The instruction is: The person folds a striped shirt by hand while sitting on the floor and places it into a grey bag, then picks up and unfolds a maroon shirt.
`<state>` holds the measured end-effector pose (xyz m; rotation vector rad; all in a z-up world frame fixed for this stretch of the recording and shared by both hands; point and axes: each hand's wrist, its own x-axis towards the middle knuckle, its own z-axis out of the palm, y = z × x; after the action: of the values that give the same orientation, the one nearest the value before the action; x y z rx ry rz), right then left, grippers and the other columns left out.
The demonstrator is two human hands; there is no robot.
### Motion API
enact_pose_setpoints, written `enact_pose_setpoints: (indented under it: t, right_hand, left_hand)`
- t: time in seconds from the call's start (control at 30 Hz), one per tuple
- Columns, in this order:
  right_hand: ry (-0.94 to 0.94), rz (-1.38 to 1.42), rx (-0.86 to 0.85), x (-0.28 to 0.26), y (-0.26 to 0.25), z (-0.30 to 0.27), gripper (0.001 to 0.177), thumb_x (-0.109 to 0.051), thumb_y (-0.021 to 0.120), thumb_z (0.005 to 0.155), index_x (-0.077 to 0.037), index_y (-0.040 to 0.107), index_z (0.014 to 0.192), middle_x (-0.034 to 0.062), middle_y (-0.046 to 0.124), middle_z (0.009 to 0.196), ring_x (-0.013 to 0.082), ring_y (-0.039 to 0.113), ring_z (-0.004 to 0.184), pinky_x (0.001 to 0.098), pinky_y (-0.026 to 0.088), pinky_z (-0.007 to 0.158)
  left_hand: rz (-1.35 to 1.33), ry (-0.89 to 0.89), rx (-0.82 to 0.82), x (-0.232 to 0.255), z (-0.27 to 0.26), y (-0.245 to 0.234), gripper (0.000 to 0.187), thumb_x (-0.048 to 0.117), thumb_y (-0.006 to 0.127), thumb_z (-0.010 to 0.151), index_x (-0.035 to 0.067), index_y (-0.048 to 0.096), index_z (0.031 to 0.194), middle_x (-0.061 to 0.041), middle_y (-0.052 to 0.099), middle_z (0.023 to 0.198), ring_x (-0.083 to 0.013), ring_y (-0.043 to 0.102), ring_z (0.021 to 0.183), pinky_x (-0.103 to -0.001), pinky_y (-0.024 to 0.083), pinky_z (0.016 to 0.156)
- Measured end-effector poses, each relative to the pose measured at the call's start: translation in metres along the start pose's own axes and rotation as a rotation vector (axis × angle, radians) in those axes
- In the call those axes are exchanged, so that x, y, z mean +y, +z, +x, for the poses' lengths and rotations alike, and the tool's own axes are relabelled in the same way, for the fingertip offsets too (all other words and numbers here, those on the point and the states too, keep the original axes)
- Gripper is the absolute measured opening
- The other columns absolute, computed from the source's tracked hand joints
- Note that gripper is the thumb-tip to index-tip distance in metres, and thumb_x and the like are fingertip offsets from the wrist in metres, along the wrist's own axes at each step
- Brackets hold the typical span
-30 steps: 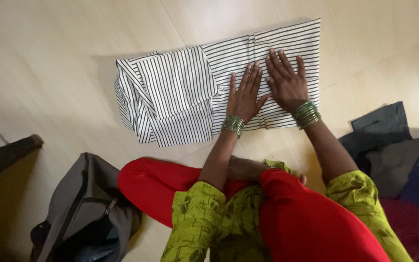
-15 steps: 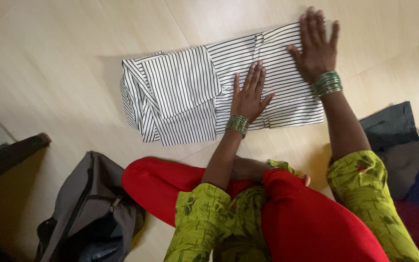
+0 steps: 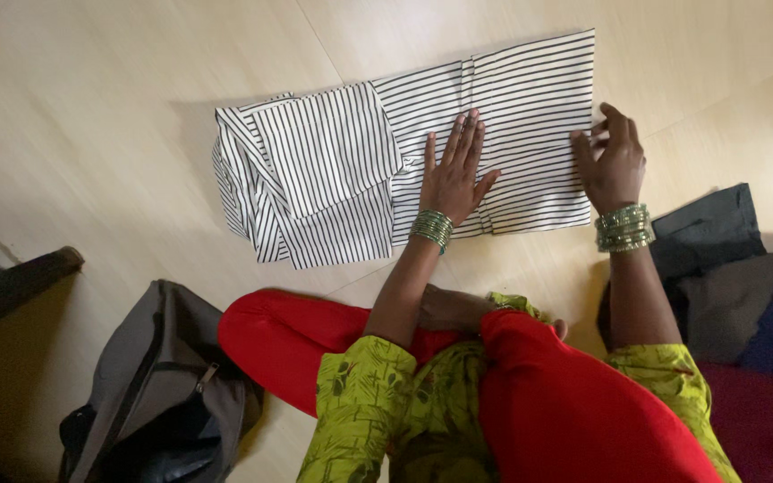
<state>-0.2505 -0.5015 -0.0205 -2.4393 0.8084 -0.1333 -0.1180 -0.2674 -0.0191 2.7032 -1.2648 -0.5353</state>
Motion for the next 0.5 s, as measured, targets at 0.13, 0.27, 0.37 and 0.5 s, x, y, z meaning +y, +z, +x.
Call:
enact_pose_setpoints:
  t: [0.13,0.27,0.37,0.5]
  right_hand:
    - [-0.023,0.111,-0.092,-0.034,-0.029,-0.009,0.075,-0.026,0.080,0.097,0.004,0.042,0.154,0.0217,0.063,0.122,0.0266,0.069,0.088,0.0340,0.059,0.061]
    - [-0.008,0.370,-0.274,-0.046,-0.044,-0.010,0.081,-0.009,0.081,0.088,-0.004,0.042,0.159,0.0195,0.053,0.142,0.0229,0.067,0.101,0.0290,0.063,0.069]
    - [-0.019,0.428,-0.290,-0.061,-0.045,-0.014,0.082,0.000,0.080,0.084,-0.006,0.044,0.158,0.0172,0.049,0.151,0.0215,0.066,0.109,0.0278,0.062,0.073]
    - [-0.165,0.377,-0.224,-0.105,-0.052,-0.023,0.085,0.005,0.080,0.080,-0.004,0.043,0.156,0.0187,0.049,0.152,0.0242,0.067,0.111,0.0260,0.064,0.073]
  left_hand:
    - [-0.045,-0.007,0.034,-0.001,-0.001,0.002,0.082,0.066,0.033,0.102,0.014,0.018,0.163,-0.001,0.010,0.172,-0.0154,0.008,0.158,-0.056,0.009,0.130]
    - [-0.060,-0.012,0.059,-0.001,0.000,0.003,0.082,0.066,0.035,0.102,0.014,0.018,0.163,0.000,0.011,0.171,-0.0158,0.010,0.159,-0.058,0.012,0.129]
    - [-0.095,-0.011,0.029,-0.001,0.000,0.002,0.082,0.063,0.038,0.102,0.012,0.018,0.161,-0.003,0.012,0.171,-0.0177,0.015,0.157,-0.059,0.013,0.127]
    - [-0.438,0.040,0.337,-0.001,-0.026,0.001,0.073,0.047,0.043,0.106,0.007,0.019,0.163,-0.009,0.023,0.171,-0.0263,0.027,0.158,-0.053,0.024,0.129]
